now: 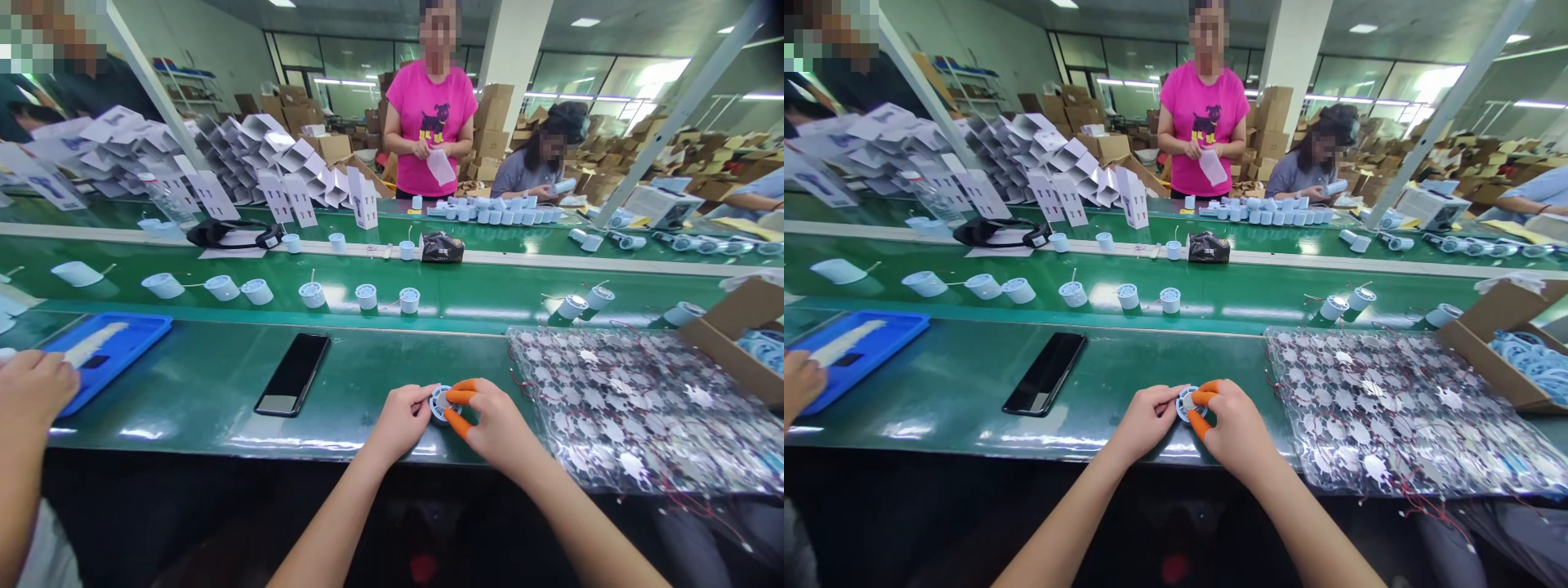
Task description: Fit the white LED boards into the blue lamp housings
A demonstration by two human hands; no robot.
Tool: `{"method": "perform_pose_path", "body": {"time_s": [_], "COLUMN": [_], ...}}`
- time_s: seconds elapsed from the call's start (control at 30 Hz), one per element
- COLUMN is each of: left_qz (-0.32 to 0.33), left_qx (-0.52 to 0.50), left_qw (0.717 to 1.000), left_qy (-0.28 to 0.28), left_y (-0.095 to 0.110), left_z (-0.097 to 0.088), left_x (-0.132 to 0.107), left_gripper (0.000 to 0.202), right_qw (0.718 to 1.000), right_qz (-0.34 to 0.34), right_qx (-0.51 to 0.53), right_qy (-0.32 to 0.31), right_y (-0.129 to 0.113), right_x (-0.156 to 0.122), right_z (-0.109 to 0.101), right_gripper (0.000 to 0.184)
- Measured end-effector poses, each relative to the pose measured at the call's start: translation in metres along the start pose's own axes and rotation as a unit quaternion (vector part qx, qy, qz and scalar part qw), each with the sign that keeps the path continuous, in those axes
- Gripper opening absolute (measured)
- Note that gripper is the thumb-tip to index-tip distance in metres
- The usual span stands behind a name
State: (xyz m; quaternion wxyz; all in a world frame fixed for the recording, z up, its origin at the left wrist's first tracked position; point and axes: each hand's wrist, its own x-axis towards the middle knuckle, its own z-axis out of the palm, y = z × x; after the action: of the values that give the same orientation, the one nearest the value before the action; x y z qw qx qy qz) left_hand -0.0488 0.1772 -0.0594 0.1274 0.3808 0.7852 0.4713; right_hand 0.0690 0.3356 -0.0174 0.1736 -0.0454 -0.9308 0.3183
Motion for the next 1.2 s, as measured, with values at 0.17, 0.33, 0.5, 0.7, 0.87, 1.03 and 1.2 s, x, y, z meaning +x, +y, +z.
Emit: {"method": "perform_pose_path", "body": {"time_s": [0.17, 0.33, 0.5, 0.7, 0.87, 1.03, 1.2], "left_qz": [0.028, 0.012, -0.026, 0.212, 0.231, 0.226, 0.188], "left_qx": [0.057, 0.022, 0.017, -0.056, -0.134, -0.042, 0.081], "left_qw": [0.998, 0.999, 0.999, 0.973, 0.961, 0.971, 0.974], "left_qy": [0.005, -0.035, 0.024, 0.066, 0.072, 0.068, -0.100], "left_y": [-0.001, 0.010, 0.025, 0.043, 0.068, 0.088, 0.081], "left_z": [0.004, 0.009, 0.019, 0.022, 0.037, 0.071, 0.078], "left_x": [-0.007, -0.019, -0.018, -0.024, -0.027, -0.006, 0.096], "left_gripper": [0.043, 0.054, 0.040, 0.052, 0.057, 0.057, 0.053], "right_qw": [0.991, 0.987, 0.969, 0.843, 0.883, 0.840, 0.840], "right_qz": [0.108, 0.126, 0.124, 0.159, 0.152, 0.245, 0.213], "right_qx": [0.061, 0.082, 0.195, 0.497, 0.381, 0.415, 0.425], "right_qy": [0.044, 0.060, 0.088, 0.132, 0.229, 0.249, 0.261], "right_y": [-0.004, 0.000, 0.000, -0.029, -0.048, -0.016, 0.050], "right_x": [0.000, -0.006, -0.017, -0.041, -0.060, -0.059, -0.075], "right_z": [0.011, 0.018, 0.018, 0.008, -0.015, -0.025, -0.049], "right_gripper": [0.014, 0.017, 0.039, 0.081, 0.074, 0.073, 0.074]}}
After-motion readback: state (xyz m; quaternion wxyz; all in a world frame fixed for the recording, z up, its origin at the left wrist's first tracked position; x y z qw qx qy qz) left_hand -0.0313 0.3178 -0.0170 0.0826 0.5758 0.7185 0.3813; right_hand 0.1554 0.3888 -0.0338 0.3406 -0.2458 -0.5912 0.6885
